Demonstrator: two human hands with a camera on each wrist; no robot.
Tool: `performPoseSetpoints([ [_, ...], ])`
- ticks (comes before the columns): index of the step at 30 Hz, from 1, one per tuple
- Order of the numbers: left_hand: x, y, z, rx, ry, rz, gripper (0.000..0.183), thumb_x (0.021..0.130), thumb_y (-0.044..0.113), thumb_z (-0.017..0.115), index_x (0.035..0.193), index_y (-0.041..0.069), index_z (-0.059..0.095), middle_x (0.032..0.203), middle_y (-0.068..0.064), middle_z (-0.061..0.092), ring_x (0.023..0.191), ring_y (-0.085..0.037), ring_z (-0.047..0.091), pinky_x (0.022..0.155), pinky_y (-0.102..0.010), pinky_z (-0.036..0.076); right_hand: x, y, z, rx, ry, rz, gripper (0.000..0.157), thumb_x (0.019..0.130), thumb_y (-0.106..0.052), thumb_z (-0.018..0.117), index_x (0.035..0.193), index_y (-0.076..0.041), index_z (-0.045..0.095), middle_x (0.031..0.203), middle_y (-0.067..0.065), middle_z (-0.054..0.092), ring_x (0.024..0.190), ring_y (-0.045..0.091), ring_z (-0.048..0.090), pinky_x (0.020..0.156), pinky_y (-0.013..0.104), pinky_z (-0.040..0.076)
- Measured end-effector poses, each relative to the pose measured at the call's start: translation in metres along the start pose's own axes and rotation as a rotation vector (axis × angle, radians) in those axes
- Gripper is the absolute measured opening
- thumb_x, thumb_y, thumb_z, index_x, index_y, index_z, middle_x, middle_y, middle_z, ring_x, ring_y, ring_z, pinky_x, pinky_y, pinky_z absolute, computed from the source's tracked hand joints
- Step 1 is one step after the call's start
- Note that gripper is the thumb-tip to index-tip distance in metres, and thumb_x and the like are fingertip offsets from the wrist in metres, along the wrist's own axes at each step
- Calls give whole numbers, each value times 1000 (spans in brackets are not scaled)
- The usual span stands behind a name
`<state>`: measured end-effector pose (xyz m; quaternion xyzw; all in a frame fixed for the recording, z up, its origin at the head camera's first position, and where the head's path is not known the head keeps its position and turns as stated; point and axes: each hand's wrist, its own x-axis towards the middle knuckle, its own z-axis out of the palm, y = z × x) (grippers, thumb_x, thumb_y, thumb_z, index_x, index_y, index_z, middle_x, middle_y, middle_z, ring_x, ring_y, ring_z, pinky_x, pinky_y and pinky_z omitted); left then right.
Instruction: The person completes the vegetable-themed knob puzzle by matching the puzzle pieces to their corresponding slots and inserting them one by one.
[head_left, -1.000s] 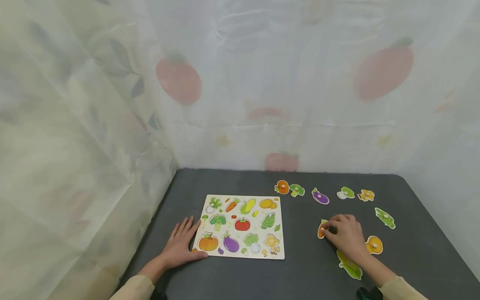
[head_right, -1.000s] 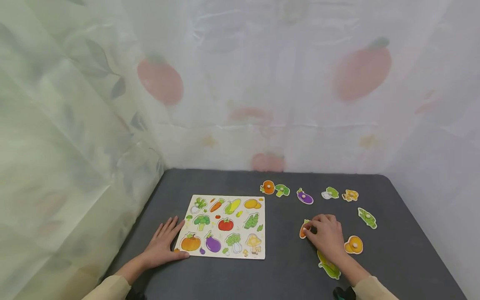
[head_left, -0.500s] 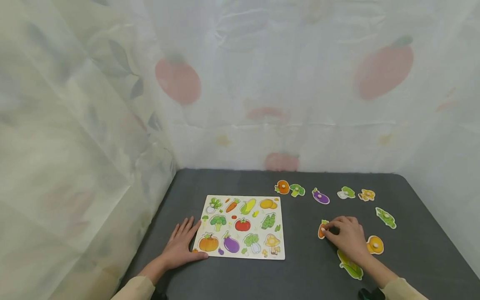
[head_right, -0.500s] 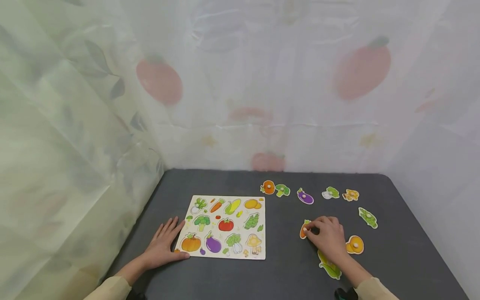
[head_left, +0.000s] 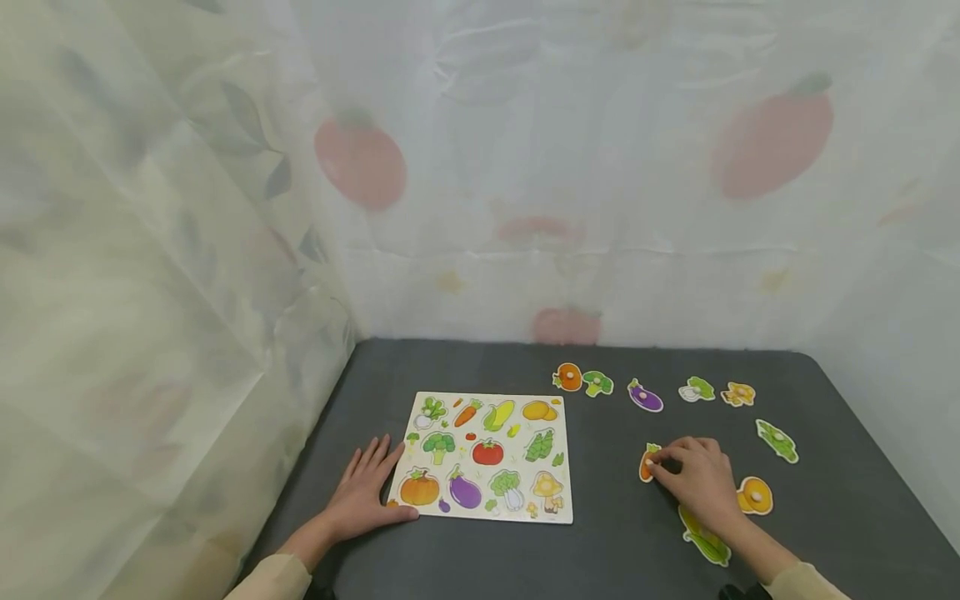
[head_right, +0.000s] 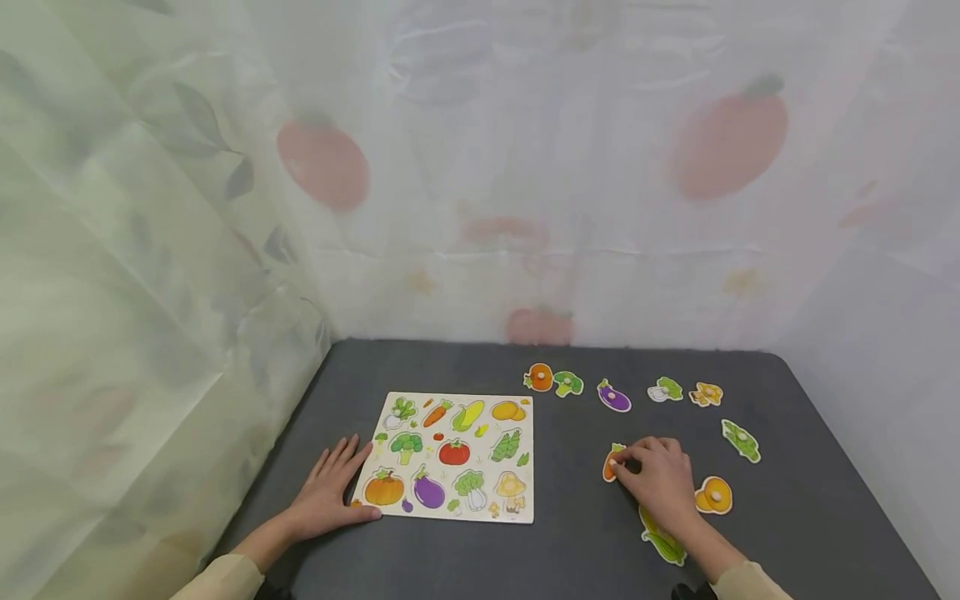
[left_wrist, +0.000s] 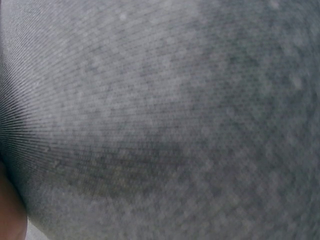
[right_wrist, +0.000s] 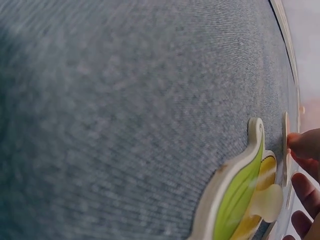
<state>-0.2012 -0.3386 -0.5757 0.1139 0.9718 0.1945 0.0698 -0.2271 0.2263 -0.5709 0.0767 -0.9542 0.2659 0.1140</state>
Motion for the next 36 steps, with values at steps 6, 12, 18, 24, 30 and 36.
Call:
performPoseSetpoints([
  [6,-1,1,-1,1,-5,-3,118,76,80,69,165,16,23,169,-18,14,155,-40,7,121,-62,1,4,-4,-1,-10,10,-28,11,82,-28,87,82,-23,78,97,2,67,108,39,50,86,62,38],
  [12,-3,1,-2,-2,-2,-9,118,77,80,68,165,16,23,169,-18,14,155,-40,6,121,-62,1,30,-22,-1,37,52,-89,10,83,-25,86,82,-19,78,100,5,67,110,40,49,86,63,38],
  [18,-3,2,-2,-14,-1,-1,118,76,80,69,165,17,23,169,-18,13,155,-40,6,121,-62,2,62,-56,11,86,58,-127,10,84,-26,85,83,-18,78,101,7,68,112,41,50,93,64,37],
  [24,0,2,-1,-10,-9,5,118,76,81,68,165,19,22,170,-17,11,156,-39,5,121,-62,2,92,-100,39,102,18,-160,10,86,-30,84,83,-22,79,104,5,68,111,36,51,95,58,40],
  [30,-1,3,-1,-17,-13,7,118,76,81,68,165,19,23,170,-16,10,156,-38,3,122,-61,2,112,-139,71,152,-42,-180,9,90,-35,79,85,-28,79,106,1,67,112,32,52,96,57,40],
  [36,-3,3,-3,-23,-5,3,118,76,80,69,165,18,23,170,-15,9,156,-38,3,122,-60,2,122,-171,99,167,-101,-170,11,91,-36,78,83,-28,79,105,-1,66,110,28,51,97,53,43],
])
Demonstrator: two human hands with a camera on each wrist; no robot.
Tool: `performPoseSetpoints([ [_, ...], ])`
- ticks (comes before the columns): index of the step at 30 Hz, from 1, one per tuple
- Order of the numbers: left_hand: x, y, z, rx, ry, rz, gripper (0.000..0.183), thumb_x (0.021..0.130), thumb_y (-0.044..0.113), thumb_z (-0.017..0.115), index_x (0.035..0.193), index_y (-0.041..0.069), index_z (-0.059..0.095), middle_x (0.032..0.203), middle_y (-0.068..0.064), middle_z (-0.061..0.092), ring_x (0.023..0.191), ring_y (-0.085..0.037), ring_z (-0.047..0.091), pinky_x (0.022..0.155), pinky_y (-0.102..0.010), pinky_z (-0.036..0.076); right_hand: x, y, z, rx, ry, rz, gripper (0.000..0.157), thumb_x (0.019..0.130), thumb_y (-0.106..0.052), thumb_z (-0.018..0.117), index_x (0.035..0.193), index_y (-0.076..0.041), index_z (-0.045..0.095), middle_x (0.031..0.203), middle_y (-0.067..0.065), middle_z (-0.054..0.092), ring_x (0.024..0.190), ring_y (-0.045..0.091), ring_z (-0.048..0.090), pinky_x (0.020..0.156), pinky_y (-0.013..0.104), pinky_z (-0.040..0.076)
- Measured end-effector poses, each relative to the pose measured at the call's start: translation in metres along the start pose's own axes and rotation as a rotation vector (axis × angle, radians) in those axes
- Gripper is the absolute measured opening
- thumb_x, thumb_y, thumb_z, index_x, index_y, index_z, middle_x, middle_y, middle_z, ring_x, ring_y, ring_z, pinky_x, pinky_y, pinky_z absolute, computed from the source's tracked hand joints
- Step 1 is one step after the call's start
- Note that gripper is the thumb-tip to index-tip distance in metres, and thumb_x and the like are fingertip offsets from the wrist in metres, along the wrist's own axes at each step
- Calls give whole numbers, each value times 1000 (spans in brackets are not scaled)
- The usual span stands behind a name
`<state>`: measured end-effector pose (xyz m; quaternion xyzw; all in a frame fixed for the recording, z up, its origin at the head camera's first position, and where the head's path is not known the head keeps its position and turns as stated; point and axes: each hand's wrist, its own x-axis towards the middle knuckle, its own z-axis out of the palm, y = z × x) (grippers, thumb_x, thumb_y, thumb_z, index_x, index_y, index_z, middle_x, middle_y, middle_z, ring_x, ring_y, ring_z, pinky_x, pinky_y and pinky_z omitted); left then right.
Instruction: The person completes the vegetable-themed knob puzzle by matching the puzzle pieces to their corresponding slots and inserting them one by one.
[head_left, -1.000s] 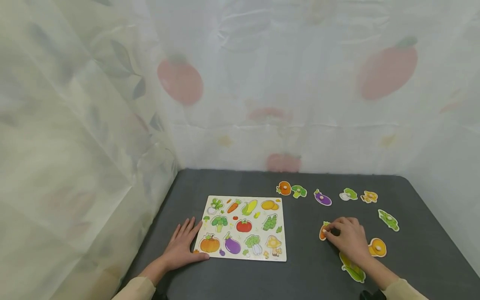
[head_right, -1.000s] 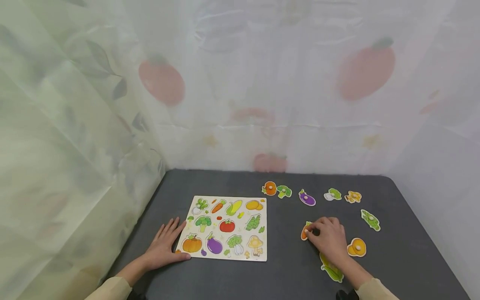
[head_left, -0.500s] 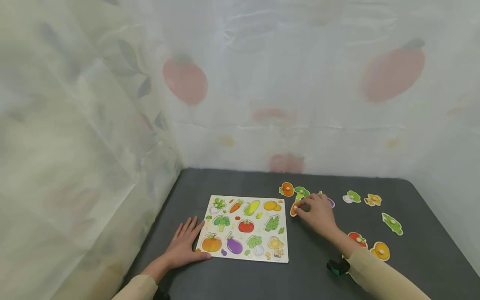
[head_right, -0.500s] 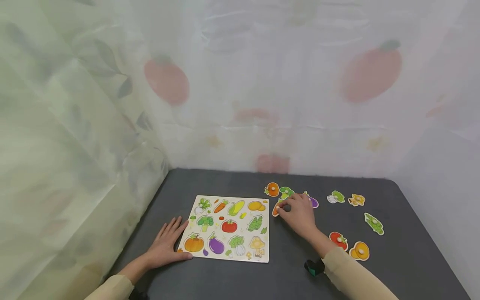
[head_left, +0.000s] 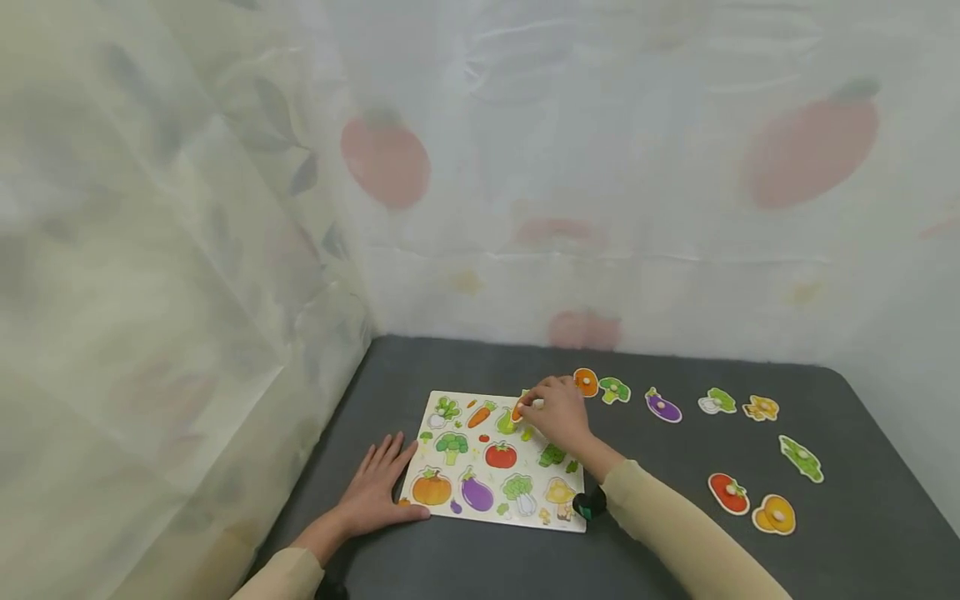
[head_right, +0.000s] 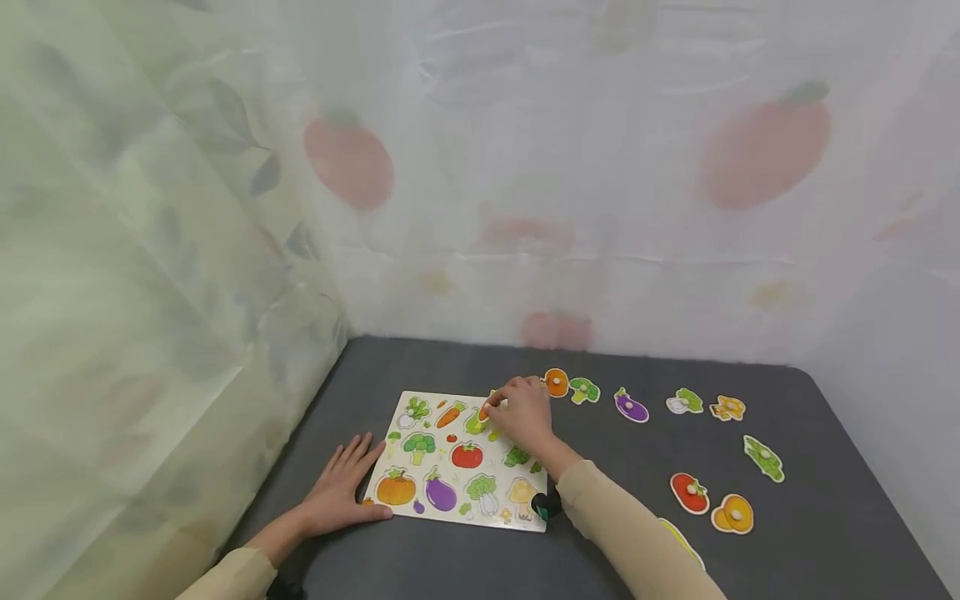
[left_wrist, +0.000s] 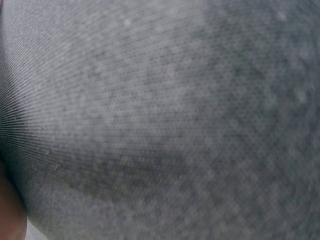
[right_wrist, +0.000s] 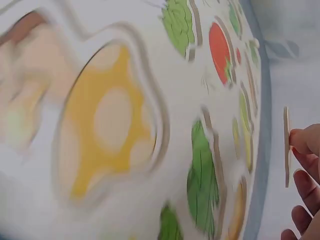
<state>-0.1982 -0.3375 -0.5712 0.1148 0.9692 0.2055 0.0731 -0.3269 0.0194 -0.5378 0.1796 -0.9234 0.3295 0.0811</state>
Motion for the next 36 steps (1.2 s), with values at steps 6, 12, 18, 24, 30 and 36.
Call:
performPoseSetpoints([
  [6,1,-2,1,14,-1,0,119,75,82,68,166,19,22,171,-15,8,156,-37,2,122,-60,2,12,-17,25,-26,-35,-2,11,90,-37,79,84,-27,79,105,-1,65,113,30,50,92,51,41],
  [12,1,-1,1,15,5,-3,119,75,83,67,165,20,22,171,-14,9,156,-37,2,122,-60,2,21,-29,41,-41,-24,-5,11,88,-35,79,81,-26,79,100,-2,65,106,28,50,87,46,40],
  [18,1,-1,1,26,8,1,119,75,84,67,165,19,23,170,-15,10,156,-37,3,122,-60,3,22,-36,54,-10,-28,19,10,89,-32,78,82,-24,80,99,-2,62,105,27,48,89,46,38],
  [24,1,0,1,27,12,7,119,75,84,67,165,19,23,170,-15,10,156,-38,3,122,-61,3,23,-40,63,-15,-47,52,13,89,-34,78,80,-24,79,103,-1,63,110,28,48,93,47,39],
  [30,0,0,1,23,15,8,120,75,83,68,165,18,23,170,-16,11,156,-39,4,121,-62,4,23,-44,67,-38,-63,70,15,89,-36,78,78,-25,77,102,-2,62,109,27,48,91,45,39],
  [36,0,1,2,36,15,5,120,75,84,67,165,19,24,170,-16,11,156,-38,4,121,-62,4,22,-45,68,-53,-60,67,17,89,-36,78,75,-26,75,102,-1,62,108,27,48,90,46,39],
])
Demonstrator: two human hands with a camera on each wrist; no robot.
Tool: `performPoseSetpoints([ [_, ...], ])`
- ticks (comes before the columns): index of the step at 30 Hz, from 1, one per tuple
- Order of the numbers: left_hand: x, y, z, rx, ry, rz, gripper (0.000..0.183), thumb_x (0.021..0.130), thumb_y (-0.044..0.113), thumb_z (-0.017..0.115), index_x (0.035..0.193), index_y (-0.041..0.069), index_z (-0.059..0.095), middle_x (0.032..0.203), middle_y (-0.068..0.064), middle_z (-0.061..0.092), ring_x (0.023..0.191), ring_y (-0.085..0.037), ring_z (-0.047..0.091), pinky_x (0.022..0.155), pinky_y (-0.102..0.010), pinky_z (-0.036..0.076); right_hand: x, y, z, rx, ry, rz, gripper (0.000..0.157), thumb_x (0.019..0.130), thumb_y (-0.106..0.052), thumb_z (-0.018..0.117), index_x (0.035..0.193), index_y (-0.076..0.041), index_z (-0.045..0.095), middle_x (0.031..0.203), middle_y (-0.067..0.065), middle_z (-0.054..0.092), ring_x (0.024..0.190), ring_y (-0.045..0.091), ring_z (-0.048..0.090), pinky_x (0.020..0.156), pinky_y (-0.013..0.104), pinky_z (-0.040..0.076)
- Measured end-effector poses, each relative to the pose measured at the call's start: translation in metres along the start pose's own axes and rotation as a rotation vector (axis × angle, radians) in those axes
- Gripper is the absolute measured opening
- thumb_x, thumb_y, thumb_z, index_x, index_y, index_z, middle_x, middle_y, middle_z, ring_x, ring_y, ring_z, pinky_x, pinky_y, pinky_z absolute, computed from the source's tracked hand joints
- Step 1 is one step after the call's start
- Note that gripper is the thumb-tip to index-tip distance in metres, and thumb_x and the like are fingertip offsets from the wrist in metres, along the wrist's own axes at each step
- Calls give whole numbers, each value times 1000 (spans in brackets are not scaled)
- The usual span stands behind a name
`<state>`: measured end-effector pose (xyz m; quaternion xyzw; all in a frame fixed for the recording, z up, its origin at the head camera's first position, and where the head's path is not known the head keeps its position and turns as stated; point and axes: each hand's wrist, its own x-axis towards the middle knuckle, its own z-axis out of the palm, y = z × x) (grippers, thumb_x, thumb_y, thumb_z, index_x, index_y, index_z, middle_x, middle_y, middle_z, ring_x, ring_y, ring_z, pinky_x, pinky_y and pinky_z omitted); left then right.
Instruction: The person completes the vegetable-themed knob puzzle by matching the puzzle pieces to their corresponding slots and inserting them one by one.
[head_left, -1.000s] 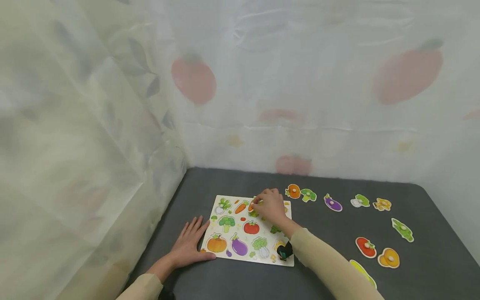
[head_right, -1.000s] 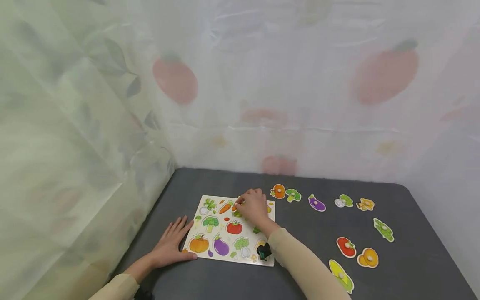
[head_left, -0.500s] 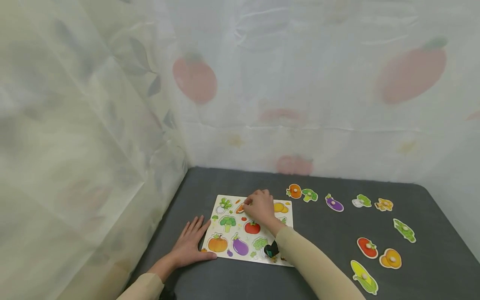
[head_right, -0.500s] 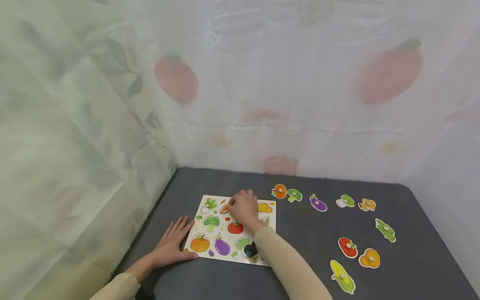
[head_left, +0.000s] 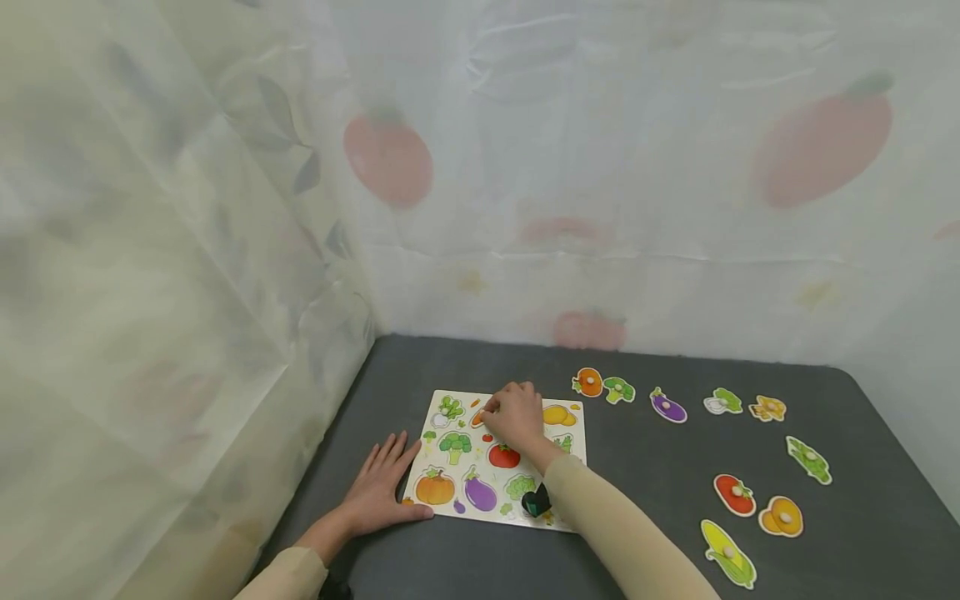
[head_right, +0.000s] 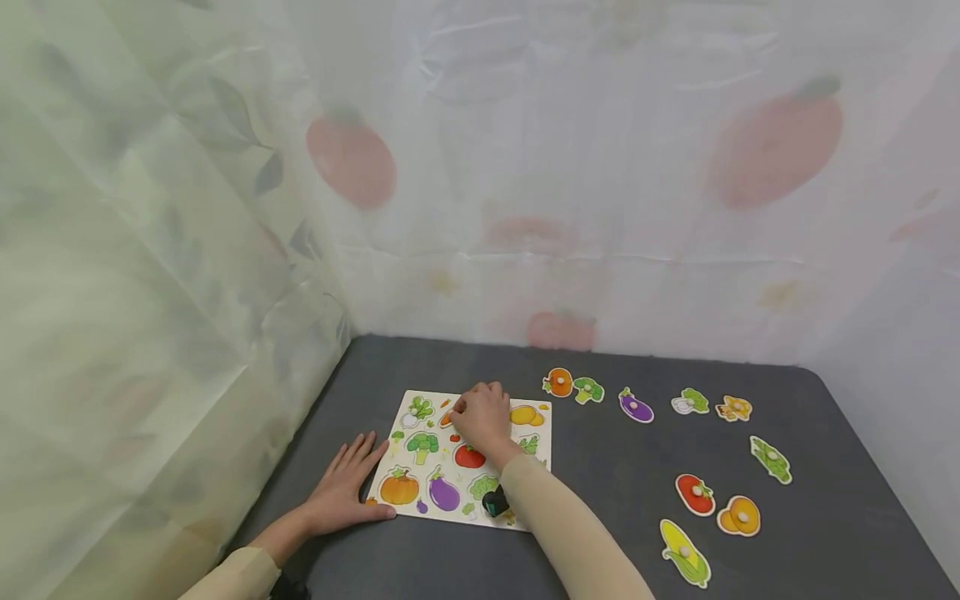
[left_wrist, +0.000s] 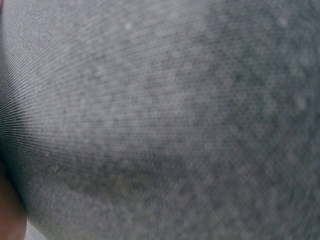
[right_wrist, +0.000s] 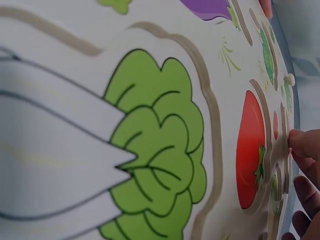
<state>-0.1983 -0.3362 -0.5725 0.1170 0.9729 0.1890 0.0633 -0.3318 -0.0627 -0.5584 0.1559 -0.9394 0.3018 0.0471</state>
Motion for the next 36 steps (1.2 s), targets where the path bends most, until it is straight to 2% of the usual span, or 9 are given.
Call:
performPoseSetpoints([
  [13,1,1,-1,-1,-13,-21,120,74,84,67,165,20,23,170,-15,11,156,-37,4,122,-61,3,-2,-3,-2,34,-8,-1,17,89,-36,79,77,-24,77,103,1,62,110,29,47,93,48,39],
  [25,1,1,0,0,-12,-17,121,74,84,67,165,19,23,170,-15,10,156,-37,2,122,-60,2,0,-2,-2,15,-33,8,19,89,-37,79,73,-27,75,103,-1,62,112,28,47,95,47,39],
  [36,0,-1,0,-14,-18,-16,121,74,83,68,166,19,21,170,-15,9,156,-37,3,122,-60,3,1,-2,2,4,-4,-28,23,88,-32,80,67,-25,73,94,-3,60,101,25,47,84,44,38],
])
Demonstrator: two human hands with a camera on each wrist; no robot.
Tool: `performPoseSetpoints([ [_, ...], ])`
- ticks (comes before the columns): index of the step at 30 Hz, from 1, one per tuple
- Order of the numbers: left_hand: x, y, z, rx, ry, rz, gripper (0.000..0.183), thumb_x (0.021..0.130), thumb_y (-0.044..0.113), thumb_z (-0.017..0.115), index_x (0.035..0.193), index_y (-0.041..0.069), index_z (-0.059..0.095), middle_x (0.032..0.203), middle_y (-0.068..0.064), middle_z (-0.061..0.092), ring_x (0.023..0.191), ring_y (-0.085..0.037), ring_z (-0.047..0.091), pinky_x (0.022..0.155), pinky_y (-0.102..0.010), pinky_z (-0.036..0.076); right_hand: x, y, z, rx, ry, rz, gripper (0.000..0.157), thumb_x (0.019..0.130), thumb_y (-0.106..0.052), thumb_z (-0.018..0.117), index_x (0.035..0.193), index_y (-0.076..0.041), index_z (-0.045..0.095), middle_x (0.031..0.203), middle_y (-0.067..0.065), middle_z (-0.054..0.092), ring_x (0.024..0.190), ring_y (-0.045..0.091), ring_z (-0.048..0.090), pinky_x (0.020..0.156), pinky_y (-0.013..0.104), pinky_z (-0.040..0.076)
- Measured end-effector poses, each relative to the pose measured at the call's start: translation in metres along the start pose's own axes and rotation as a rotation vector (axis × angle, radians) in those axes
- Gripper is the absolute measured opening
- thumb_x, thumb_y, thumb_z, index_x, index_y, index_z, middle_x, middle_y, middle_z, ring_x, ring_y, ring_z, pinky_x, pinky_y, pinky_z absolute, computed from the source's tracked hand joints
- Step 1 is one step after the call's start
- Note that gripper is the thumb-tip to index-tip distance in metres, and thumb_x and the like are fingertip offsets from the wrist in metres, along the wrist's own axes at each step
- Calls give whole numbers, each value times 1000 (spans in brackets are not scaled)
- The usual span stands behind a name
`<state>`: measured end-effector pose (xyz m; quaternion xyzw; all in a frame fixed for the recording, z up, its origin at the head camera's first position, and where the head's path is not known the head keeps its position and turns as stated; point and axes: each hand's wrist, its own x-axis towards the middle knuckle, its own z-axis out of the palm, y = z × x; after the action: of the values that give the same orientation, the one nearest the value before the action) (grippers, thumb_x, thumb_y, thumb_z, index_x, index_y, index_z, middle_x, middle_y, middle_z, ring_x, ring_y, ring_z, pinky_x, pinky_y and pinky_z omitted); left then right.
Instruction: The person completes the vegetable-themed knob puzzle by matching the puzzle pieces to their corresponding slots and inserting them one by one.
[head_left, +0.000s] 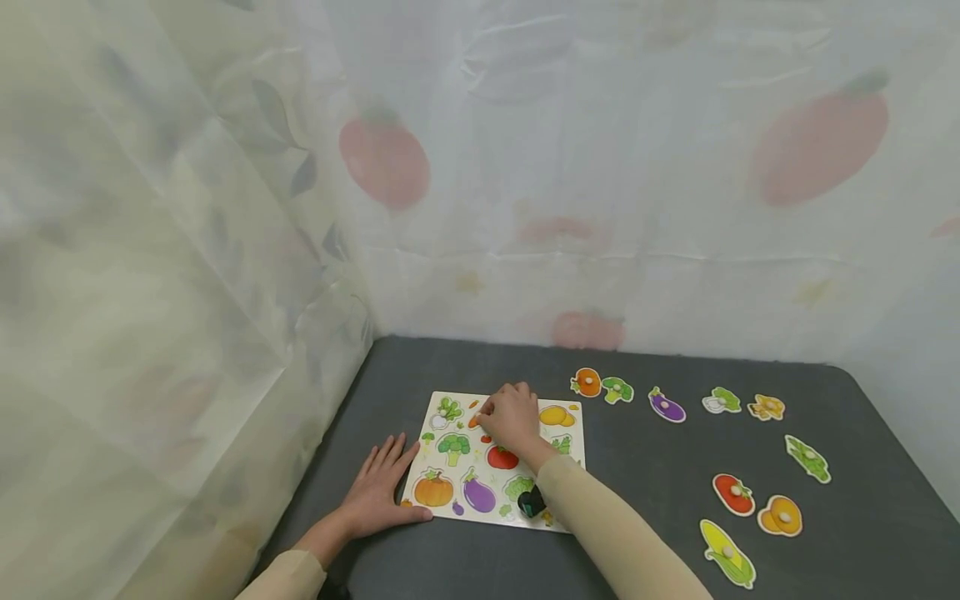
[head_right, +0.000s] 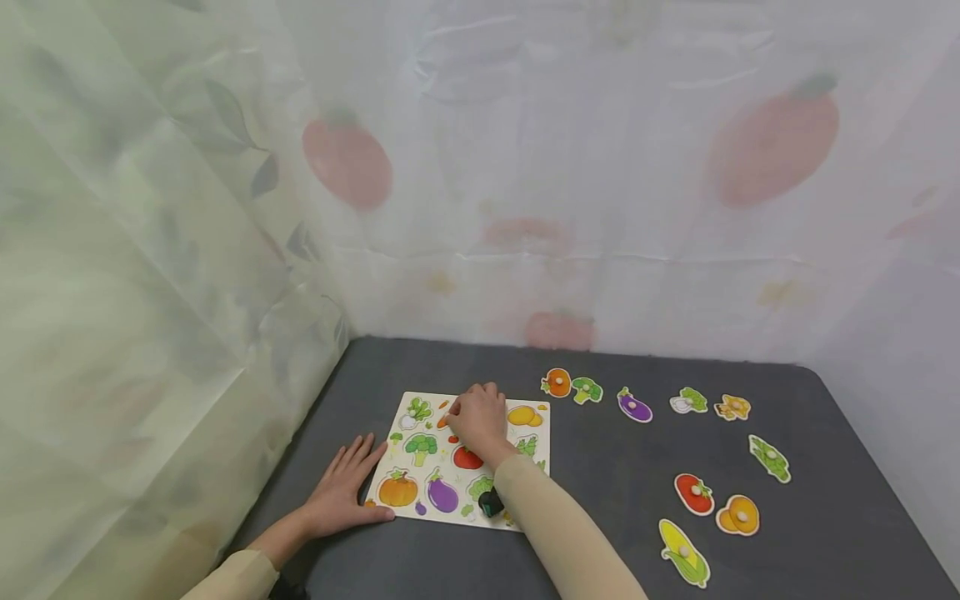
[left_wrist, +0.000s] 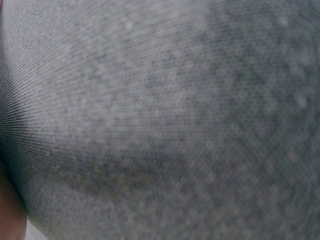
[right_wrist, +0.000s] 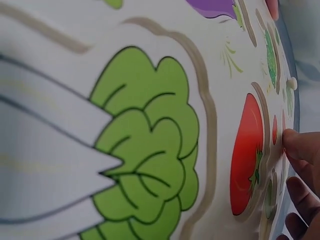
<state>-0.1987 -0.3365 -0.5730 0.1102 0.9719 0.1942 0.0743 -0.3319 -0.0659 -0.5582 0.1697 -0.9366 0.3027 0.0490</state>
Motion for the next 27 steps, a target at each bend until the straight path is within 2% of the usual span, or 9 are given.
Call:
performPoseSetpoints([
  [4,0,1,-1,2,5,2,121,74,83,68,165,19,22,170,-15,9,156,-38,4,122,-60,3,0,-1,0,-13,16,-15,24,88,-29,79,65,-25,71,93,-3,60,99,25,46,82,44,37],
  [8,-1,2,-2,-1,8,3,120,74,82,69,165,18,23,170,-16,11,156,-39,4,122,-61,4,-2,-3,-1,-36,-8,-9,21,89,-30,77,70,-24,74,95,-2,61,99,26,46,84,44,37],
  [12,-1,1,0,-1,14,8,120,75,82,69,165,18,23,170,-17,11,156,-39,5,122,-61,4,-5,-2,-8,-13,-44,-31,14,91,-32,76,85,-21,81,104,2,63,106,29,46,87,46,38],
  [14,0,-2,2,4,14,12,120,75,83,68,165,19,23,170,-17,11,156,-39,5,122,-61,4,-6,1,-15,8,-49,-54,17,92,-33,76,98,-19,83,110,5,64,111,31,46,90,49,38],
  [16,0,-3,3,7,14,15,119,75,83,67,165,19,22,170,-16,10,156,-38,4,122,-61,4,-6,6,-26,29,-43,-67,23,93,-34,74,110,-20,81,118,7,64,118,33,46,95,52,39],
  [19,2,-5,4,9,10,16,119,75,83,67,166,20,21,170,-16,10,156,-39,4,122,-61,4,-4,19,-49,82,4,-68,29,95,-32,73,120,-19,78,127,8,64,126,36,45,104,58,37],
  [23,4,-5,4,4,2,12,120,75,83,67,166,20,21,170,-16,9,156,-38,3,122,-61,4,-4,38,-84,166,60,-52,30,96,-29,74,124,-17,76,131,9,62,133,36,41,110,61,33],
  [27,5,-6,2,13,0,10,120,75,83,67,166,19,22,170,-16,10,156,-39,4,122,-61,4,-5,56,-110,188,87,-53,32,98,-28,72,127,-16,74,135,10,60,136,38,37,112,64,27],
])
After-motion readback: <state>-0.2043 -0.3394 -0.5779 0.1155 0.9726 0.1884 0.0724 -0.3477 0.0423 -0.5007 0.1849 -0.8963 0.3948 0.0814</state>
